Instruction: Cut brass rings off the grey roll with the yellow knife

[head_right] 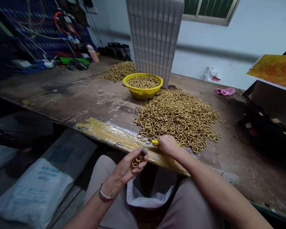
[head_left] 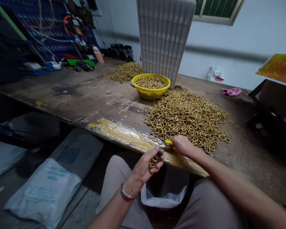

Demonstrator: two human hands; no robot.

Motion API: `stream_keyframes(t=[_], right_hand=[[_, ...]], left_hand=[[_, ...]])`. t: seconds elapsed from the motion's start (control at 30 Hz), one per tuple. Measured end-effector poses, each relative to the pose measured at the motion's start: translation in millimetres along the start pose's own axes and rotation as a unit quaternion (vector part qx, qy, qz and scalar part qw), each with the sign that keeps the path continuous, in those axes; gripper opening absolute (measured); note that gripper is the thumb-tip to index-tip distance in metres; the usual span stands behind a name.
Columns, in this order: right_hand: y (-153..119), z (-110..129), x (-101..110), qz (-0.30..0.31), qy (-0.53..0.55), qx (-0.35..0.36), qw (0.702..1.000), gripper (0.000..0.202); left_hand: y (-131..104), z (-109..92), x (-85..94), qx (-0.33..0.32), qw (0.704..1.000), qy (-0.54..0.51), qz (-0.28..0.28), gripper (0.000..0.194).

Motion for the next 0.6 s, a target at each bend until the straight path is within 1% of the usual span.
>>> stream_keyframes(t=[0.13, 0.23, 0.3, 0.37, 0.4, 0.43, 0.47, 0.5, 0.53, 0.57, 0.6], right_hand=[[-2, 7, 8, -0.011, 0.002, 0.026, 1.000, 0.018], [4, 14, 6, 0.004, 0.006, 0.039, 0.999, 0.018], [8, 17, 3, 0.015, 0.010, 0.033, 0.999, 0.017], [11, 18, 4, 0.020, 0.014, 0.030, 0.999, 0.013], [12, 19, 5, 0.024, 0.043, 0.027, 0.998, 0.011], [11, 18, 8, 0.029, 0.101, 0.018, 0.994, 0.009], [9, 18, 11, 0.040, 0.188, 0.005, 0.981, 0.010], [6, 18, 15, 0.059, 0.294, -0.011, 0.954, 0.012], [2, 20, 18, 0.080, 0.405, -0.027, 0.910, 0.015], [-2, 23, 21, 0.102, 0.502, -0.038, 0.858, 0.016], [-7, 26, 25, 0.121, 0.575, -0.045, 0.808, 0.018]], left_hand=[[6, -2, 7.1, -0.023, 0.999, 0.019, -0.025, 0.035], [6, -2, 12.4, -0.042, 0.998, 0.041, -0.036, 0.037], [5, -4, 15.5, -0.068, 0.993, 0.087, -0.043, 0.036], [4, -9, 18.1, -0.108, 0.981, 0.149, -0.060, 0.033], [2, -11, 18.9, -0.131, 0.973, 0.178, -0.071, 0.031], [1, -14, 19.2, -0.149, 0.965, 0.202, -0.079, 0.030], [0, -15, 18.9, -0.162, 0.959, 0.218, -0.084, 0.029], [-1, -16, 18.0, -0.167, 0.956, 0.227, -0.086, 0.029], [-2, -17, 16.5, -0.169, 0.955, 0.229, -0.084, 0.029], [-3, -17, 14.6, -0.171, 0.956, 0.226, -0.081, 0.031], [-3, -16, 12.4, -0.176, 0.956, 0.222, -0.078, 0.032]])
Point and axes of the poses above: each hand's wrist, its own y-axis towards the middle knuckle, its own x-axis out of the back of the hand, z = x × y, the point moved 4 cm from there along y, towards the middle knuckle, and after that the axes turned 9 degrees about -y, right-handed, at the moved point
